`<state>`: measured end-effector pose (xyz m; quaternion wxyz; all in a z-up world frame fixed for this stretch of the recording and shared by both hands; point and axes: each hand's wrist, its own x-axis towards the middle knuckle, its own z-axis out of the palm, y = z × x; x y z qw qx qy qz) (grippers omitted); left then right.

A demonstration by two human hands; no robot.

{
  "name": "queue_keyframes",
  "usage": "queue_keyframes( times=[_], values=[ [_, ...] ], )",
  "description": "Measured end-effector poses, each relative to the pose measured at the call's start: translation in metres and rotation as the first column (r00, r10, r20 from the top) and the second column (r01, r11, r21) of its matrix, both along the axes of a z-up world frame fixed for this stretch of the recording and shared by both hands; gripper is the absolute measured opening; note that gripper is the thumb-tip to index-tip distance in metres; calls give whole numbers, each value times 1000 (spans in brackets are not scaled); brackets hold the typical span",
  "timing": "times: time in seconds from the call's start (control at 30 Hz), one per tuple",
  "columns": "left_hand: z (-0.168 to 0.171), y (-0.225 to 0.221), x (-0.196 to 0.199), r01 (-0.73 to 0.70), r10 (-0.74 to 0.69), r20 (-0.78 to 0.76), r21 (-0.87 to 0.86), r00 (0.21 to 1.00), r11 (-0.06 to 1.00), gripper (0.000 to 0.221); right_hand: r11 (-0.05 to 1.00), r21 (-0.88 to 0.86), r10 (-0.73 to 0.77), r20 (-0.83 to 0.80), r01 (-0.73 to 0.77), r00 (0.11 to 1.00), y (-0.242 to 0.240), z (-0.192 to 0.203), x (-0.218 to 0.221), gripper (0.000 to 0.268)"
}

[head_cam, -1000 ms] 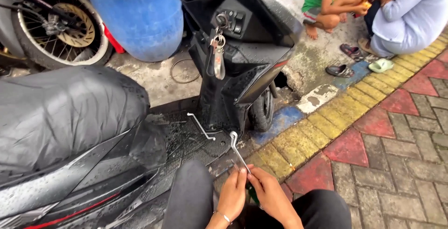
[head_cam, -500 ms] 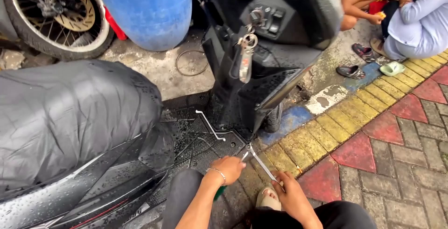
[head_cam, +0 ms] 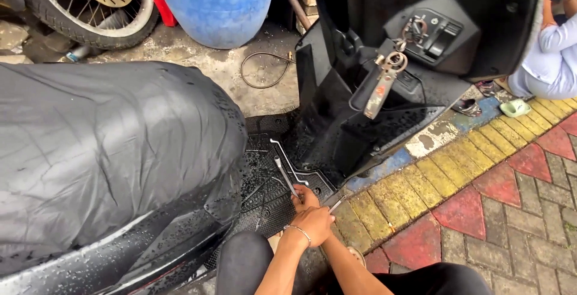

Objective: Repairing and securing the front panel of a motorcycle using a screwdriver and zip ties.

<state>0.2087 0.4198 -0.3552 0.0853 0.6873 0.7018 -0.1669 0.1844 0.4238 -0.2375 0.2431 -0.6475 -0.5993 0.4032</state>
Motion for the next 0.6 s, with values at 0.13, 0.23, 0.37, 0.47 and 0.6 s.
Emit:
queue_keyframes(
  times=[0.13, 0.23, 0.37, 0.47, 0.6],
  values=[
    [288, -39, -118, 240, 78, 742, -313, 666, 919, 19, 993, 116, 16, 5, -17, 1000, 39, -55, -9, 40],
    [316, -42, -128, 223, 97, 720, -336, 687, 915, 24, 970, 130, 200, 46, -204, 979, 46, -50, -6, 56],
    [323, -41, -131, 218, 110, 739, -332, 664, 918, 26, 954, -28, 298, 117, -297, 947, 49, -14, -5, 58],
    [329, -43, -132, 226, 94, 721, -335, 686, 915, 34, 902, 2, 428, 139, -432, 893, 55, -20, 14, 59],
    [325, -45, -134, 187, 100, 700, -321, 707, 928, 39, 734, 83, 649, 207, -675, 732, 52, 8, 49, 43]
  ],
)
